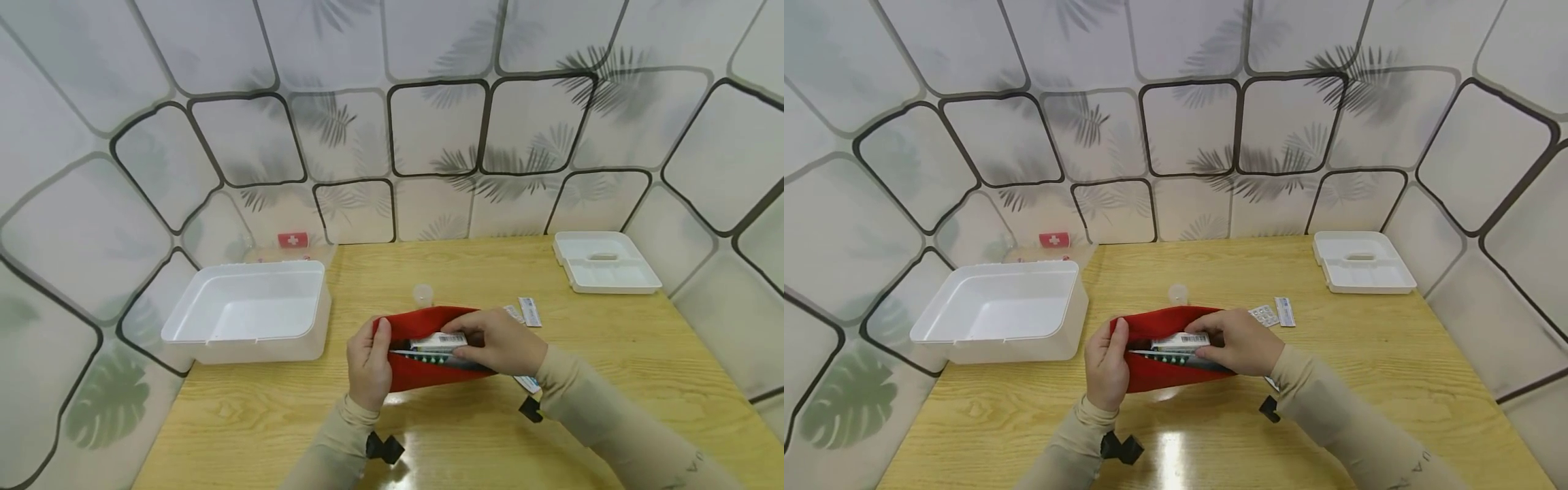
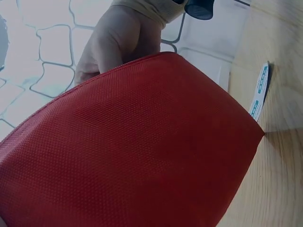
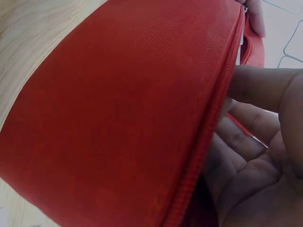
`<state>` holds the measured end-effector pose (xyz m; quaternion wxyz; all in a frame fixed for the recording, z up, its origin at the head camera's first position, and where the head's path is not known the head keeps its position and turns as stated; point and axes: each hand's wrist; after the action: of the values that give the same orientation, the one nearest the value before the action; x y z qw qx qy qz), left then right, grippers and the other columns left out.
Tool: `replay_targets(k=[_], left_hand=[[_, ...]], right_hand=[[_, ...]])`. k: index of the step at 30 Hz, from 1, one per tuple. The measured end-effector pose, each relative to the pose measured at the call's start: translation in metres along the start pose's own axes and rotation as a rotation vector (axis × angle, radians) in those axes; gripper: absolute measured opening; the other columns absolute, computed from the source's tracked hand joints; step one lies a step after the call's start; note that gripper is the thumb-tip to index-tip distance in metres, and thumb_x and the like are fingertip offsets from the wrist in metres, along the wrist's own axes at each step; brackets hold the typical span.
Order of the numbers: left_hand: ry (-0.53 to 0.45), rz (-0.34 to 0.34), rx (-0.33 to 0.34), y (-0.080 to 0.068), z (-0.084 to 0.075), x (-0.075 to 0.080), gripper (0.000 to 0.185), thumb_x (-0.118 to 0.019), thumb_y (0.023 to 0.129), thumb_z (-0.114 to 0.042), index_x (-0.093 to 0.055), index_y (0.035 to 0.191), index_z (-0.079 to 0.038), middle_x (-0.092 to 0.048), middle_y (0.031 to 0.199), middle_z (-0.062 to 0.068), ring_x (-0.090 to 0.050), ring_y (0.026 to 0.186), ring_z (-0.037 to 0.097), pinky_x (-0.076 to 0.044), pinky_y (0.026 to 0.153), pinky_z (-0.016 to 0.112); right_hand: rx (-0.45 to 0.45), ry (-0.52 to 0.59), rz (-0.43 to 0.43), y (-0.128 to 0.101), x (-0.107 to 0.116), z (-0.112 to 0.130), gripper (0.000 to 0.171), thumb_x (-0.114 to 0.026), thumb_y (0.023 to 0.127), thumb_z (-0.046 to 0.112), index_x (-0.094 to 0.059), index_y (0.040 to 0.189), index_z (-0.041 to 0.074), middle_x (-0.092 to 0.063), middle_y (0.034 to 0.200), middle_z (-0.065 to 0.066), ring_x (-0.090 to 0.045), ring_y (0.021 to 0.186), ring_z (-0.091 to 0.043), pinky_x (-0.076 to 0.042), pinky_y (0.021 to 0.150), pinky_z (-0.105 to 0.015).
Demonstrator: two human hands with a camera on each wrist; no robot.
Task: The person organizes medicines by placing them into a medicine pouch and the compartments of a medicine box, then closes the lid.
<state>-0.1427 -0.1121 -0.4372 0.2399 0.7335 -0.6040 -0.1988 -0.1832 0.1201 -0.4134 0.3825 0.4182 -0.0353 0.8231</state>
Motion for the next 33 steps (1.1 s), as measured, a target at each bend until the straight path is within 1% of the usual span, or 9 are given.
replay_targets(k=[5, 10, 14, 18, 21, 23, 27, 30, 33], left_hand=[[0.012, 0.009, 0.005, 0.0, 0.001, 0.003, 0.024, -0.044, 0.095, 0.009, -0.064, 0.082, 0.006, -0.067, 0.076, 0.018, -0.061, 0.07, 0.025, -0.05, 0.065, 0.029], [0.012, -0.015, 0.052, 0.001, 0.002, 0.009, 0.026, -0.045, 0.099, 0.0, -0.064, 0.082, 0.004, -0.067, 0.077, 0.013, -0.06, 0.073, 0.017, -0.049, 0.068, 0.026], [-0.059, -0.081, 0.113, 0.009, 0.004, 0.023, 0.031, -0.044, 0.102, -0.01, -0.064, 0.088, 0.009, -0.067, 0.081, 0.008, -0.061, 0.08, 0.014, -0.048, 0.074, 0.025], [-0.131, -0.208, 0.137, 0.025, 0.002, 0.045, 0.039, -0.045, 0.102, -0.016, -0.06, 0.087, 0.016, -0.066, 0.079, 0.002, -0.06, 0.078, 0.015, -0.047, 0.073, 0.025], [-0.146, -0.318, 0.135, 0.036, -0.004, 0.061, 0.04, -0.046, 0.102, -0.019, -0.06, 0.086, 0.015, -0.066, 0.078, 0.001, -0.059, 0.075, 0.017, -0.046, 0.07, 0.028], [-0.163, -0.38, 0.126, 0.043, -0.007, 0.07, 0.039, -0.047, 0.101, -0.021, -0.062, 0.087, 0.012, -0.067, 0.079, 0.003, -0.06, 0.075, 0.019, -0.047, 0.07, 0.03], [-0.233, -0.468, 0.102, 0.053, -0.01, 0.082, 0.038, -0.048, 0.101, -0.024, -0.064, 0.092, 0.009, -0.069, 0.083, 0.008, -0.061, 0.078, 0.022, -0.047, 0.07, 0.032], [-0.256, -0.522, 0.1, 0.057, -0.009, 0.084, 0.039, -0.048, 0.101, -0.024, -0.064, 0.095, 0.01, -0.069, 0.084, 0.01, -0.062, 0.08, 0.024, -0.047, 0.073, 0.034], [-0.249, -0.552, 0.123, 0.058, -0.008, 0.085, 0.038, -0.048, 0.101, -0.025, -0.066, 0.096, 0.009, -0.069, 0.086, 0.01, -0.062, 0.083, 0.025, -0.046, 0.075, 0.035]], right_hand=[[0.032, -0.142, 0.015, 0.001, -0.003, 0.004, 0.026, -0.069, 0.089, 0.012, -0.07, 0.115, 0.009, -0.068, 0.111, -0.001, -0.063, 0.095, -0.01, -0.053, 0.081, -0.034], [0.072, -0.232, -0.011, 0.003, -0.009, 0.008, 0.026, -0.061, 0.094, 0.014, -0.068, 0.119, 0.008, -0.066, 0.115, -0.002, -0.061, 0.104, -0.015, -0.051, 0.085, -0.037], [0.13, -0.203, -0.168, 0.002, -0.007, 0.01, 0.026, -0.066, 0.09, 0.009, -0.069, 0.116, 0.009, -0.067, 0.112, 0.0, -0.063, 0.098, -0.013, -0.053, 0.08, -0.031], [0.147, -0.101, -0.4, 0.002, 0.011, 0.008, 0.022, -0.067, 0.086, -0.002, -0.071, 0.104, 0.01, -0.07, 0.102, 0.001, -0.065, 0.086, -0.01, -0.052, 0.071, -0.021], [0.029, -0.03, -0.518, 0.004, 0.028, 0.009, 0.019, -0.065, 0.086, -0.006, -0.07, 0.101, 0.004, -0.071, 0.097, -0.006, -0.067, 0.085, -0.012, -0.052, 0.069, -0.019], [-0.103, 0.017, -0.535, 0.006, 0.034, -0.005, 0.015, -0.064, 0.09, -0.001, -0.069, 0.104, 0.003, -0.07, 0.098, -0.009, -0.066, 0.086, -0.012, -0.052, 0.069, -0.019], [-0.358, 0.078, -0.434, 0.013, 0.032, -0.047, 0.025, -0.062, 0.095, 0.014, -0.062, 0.118, 0.004, -0.066, 0.109, -0.012, -0.064, 0.096, -0.021, -0.053, 0.078, -0.031], [-0.466, 0.115, -0.336, 0.02, 0.022, -0.073, 0.036, -0.061, 0.096, 0.019, -0.055, 0.128, 0.003, -0.061, 0.118, -0.016, -0.06, 0.104, -0.027, -0.051, 0.085, -0.042], [-0.537, 0.137, -0.26, 0.029, 0.009, -0.088, 0.044, -0.062, 0.095, 0.022, -0.05, 0.133, 0.002, -0.057, 0.124, -0.018, -0.056, 0.11, -0.029, -0.048, 0.09, -0.044]])
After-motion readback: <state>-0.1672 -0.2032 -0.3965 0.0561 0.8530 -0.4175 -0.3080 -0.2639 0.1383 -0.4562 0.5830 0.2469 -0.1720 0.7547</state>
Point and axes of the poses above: each hand's wrist, its own y-axis towards the middle knuckle, its own x-axis out of the back of the hand, z = x × y
